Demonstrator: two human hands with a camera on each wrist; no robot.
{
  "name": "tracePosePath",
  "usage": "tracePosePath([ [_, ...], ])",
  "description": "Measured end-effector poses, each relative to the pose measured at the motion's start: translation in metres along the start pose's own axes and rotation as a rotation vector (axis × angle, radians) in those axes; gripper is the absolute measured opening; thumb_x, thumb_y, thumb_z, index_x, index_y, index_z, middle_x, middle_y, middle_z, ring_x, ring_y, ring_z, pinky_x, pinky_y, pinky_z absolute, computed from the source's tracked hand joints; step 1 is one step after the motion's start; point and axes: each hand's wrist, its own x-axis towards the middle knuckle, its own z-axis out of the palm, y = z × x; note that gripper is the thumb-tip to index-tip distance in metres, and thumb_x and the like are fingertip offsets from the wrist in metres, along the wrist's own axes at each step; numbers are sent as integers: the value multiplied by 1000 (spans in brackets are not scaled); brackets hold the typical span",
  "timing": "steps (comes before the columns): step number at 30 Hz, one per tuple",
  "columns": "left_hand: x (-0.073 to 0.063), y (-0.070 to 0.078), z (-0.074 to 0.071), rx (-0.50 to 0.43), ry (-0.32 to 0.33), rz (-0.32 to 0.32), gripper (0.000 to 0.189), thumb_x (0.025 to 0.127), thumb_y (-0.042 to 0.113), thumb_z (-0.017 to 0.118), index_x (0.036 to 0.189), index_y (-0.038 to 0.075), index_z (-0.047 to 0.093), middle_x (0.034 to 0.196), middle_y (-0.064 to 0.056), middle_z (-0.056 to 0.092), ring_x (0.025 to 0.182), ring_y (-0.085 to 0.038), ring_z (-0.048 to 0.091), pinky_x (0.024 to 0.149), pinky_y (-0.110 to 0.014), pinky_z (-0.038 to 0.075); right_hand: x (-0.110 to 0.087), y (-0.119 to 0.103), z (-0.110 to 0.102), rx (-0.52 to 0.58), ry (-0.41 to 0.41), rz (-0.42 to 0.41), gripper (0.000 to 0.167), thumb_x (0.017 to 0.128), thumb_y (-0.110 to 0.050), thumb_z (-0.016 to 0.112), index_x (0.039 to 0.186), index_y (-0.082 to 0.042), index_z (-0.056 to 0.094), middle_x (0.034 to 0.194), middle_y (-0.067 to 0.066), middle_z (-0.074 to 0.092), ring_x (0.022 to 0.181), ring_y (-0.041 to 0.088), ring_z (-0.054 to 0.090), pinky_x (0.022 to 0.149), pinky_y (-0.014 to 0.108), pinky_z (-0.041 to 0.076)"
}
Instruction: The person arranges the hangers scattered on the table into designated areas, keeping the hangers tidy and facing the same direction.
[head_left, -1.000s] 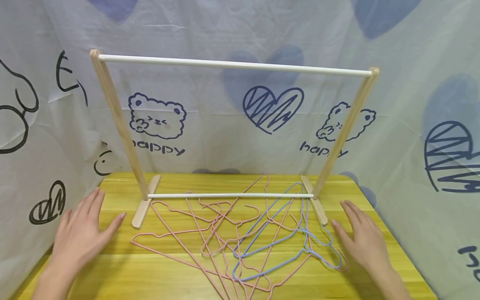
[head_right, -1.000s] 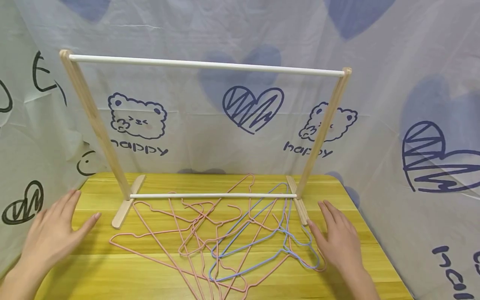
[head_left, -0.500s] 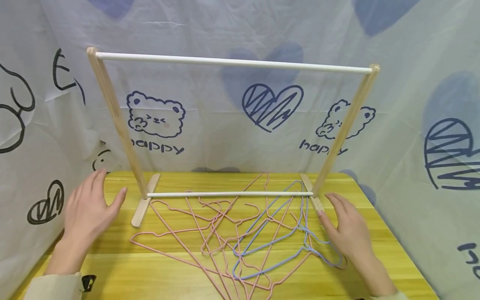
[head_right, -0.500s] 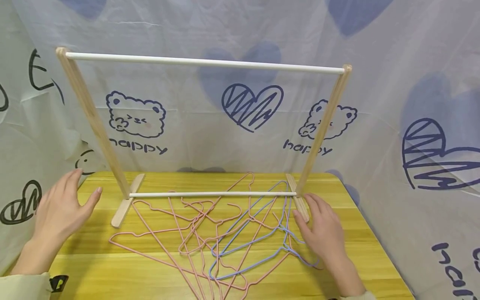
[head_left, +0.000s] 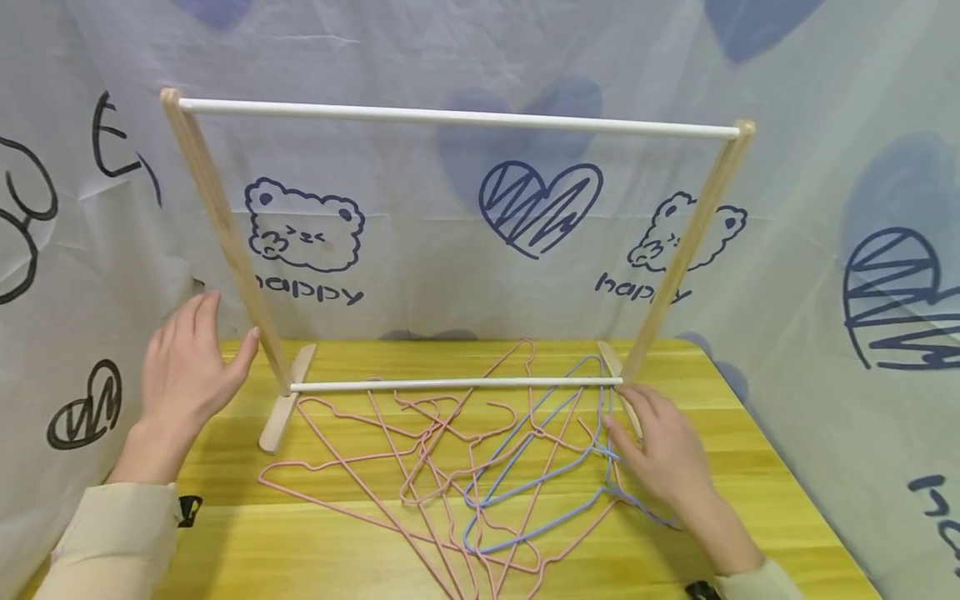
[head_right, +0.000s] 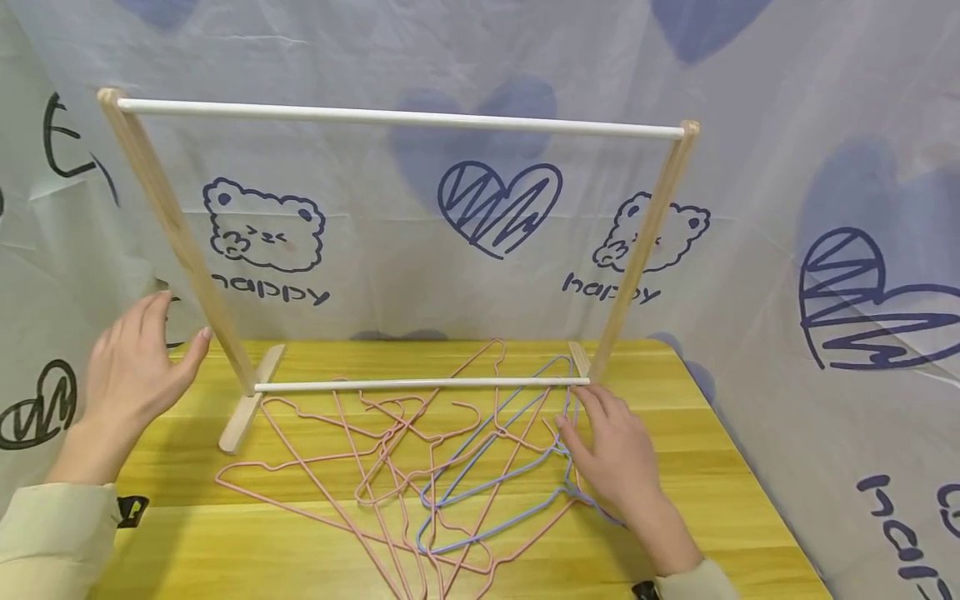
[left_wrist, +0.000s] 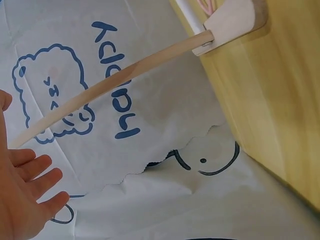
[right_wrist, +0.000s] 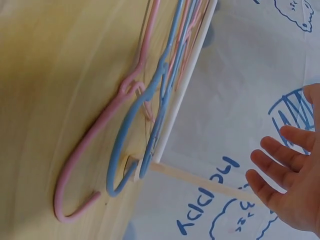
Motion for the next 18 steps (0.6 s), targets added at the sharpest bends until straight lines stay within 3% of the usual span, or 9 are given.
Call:
tracePosePath([
  [8,21,-4,-1,43,-22,-2,77,103,43,53,154,-9,31,152,-36,38,135,-58,39,109,-72,28,-2,-9,8,-17,-139,57,51,103,-38,63,140,-3,59,141,21,59,127,44,58,102,61,47],
  [18,41,-8,2,77,-34,-13,75,103,44,52,150,-12,36,146,-38,42,130,-58,42,106,-71,31,-5,-12,23,-41,-155,5,51,100,-40,66,134,-2,63,134,19,64,120,41,63,97,57,52],
])
